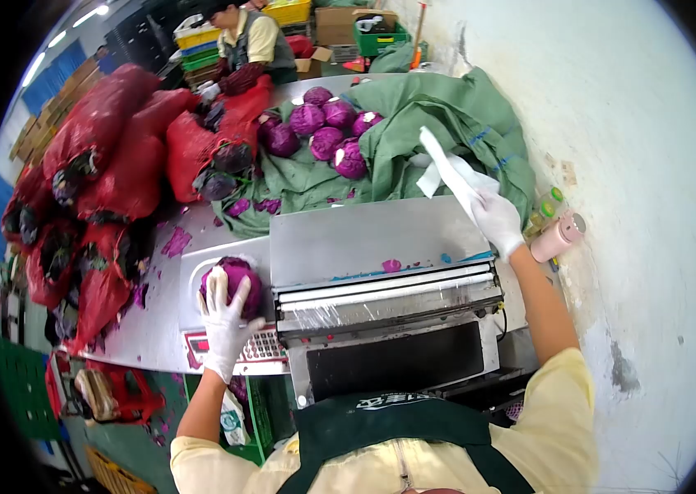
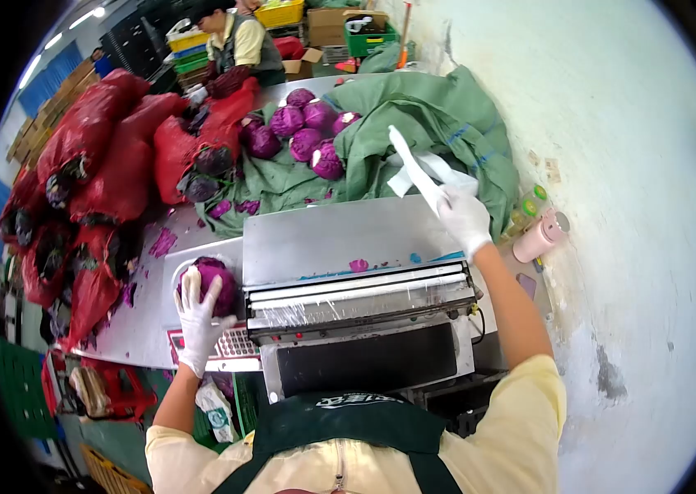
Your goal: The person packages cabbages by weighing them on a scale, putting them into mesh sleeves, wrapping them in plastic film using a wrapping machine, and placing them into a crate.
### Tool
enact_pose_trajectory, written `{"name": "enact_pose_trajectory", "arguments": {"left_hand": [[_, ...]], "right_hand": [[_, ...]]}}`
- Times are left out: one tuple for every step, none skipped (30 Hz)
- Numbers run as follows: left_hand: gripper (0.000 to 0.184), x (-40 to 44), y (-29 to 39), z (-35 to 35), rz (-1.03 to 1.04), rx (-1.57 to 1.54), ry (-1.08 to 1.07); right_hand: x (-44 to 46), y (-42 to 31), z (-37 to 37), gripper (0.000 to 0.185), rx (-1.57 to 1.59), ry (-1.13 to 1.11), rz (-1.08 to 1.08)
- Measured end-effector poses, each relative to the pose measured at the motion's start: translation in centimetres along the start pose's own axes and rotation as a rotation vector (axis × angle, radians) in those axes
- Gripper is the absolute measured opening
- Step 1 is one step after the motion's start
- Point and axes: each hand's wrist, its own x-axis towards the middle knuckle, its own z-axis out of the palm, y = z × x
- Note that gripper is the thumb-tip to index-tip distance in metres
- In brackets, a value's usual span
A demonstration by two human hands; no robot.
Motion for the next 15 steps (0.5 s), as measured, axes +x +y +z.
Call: {"name": "enact_pose_trajectory", "arguments": {"left_hand": [[0.078,-0.4,0.8,-1.2,-0.038,-0.078,0.143],[0.070,-0.8,1.3,-1.2,-0.075,-0.233,0.253],[0.063,-1.0,1.8,-1.0,-0.110,-0.385,0.368],[0.056,-0.7,3.7,-1.0,-0.192,-0.712,0.360],[0.049,0.0,6.3,-0.9,-0.272,-1.041,0.361],[0.045,0.7,9.8,-1.8,-0.362,-1.280,0.373],[0.040,1.3,13.1,-2.5,-0.444,-1.524,0.395],[0.033,1.0,15.0,-2.3,-0.524,-1.630,0.324],[0.027,0.4,16.1,-2.1,-0.602,-1.737,0.254],[0.023,-0.5,16.1,-1.1,-0.694,-1.741,0.137],[0.020,-1.5,16.0,0.0,-0.784,-1.745,0.018],[0.019,-2.4,16.7,0.4,-0.776,-1.792,0.132],[0.017,-3.1,17.2,-0.2,-0.744,-1.875,0.189],[0.015,-4.0,17.5,0.1,-0.748,-1.960,0.212],[0.013,-4.8,18.0,0.4,-0.748,-2.044,0.237]], "right_hand": [[-1.3,-0.6,-0.6,0.018,0.231,-0.043,-0.036],[-2.9,-1.7,-1.5,0.016,0.462,-0.198,-0.014],[-4.7,-3.0,-2.5,0.015,0.687,-0.361,0.011],[-7.1,-5.3,-3.4,0.013,0.974,-0.488,0.168],[-9.6,-7.4,-3.8,0.012,1.249,-0.618,0.344],[-11.4,-8.1,-3.8,0.012,1.224,-0.745,0.322],[-12.9,-8.6,-3.7,0.013,1.191,-0.865,0.295],[-14.7,-9.2,-3.4,0.014,1.209,-0.937,0.301],[-16.2,-9.3,-3.4,0.016,1.143,-1.011,0.293],[-17.3,-9.5,-3.6,0.018,1.129,-1.044,0.219],[-18.1,-9.9,-4.1,0.020,1.117,-1.077,0.144],[-18.5,-10.1,-5.0,0.025,1.127,-1.162,0.109],[-18.6,-9.7,-5.7,0.039,1.143,-1.234,0.099],[-18.7,-9.3,-5.7,0.046,1.434,-1.246,0.209],[-18.9,-9.0,-5.5,0.054,1.722,-1.241,0.334]]}}
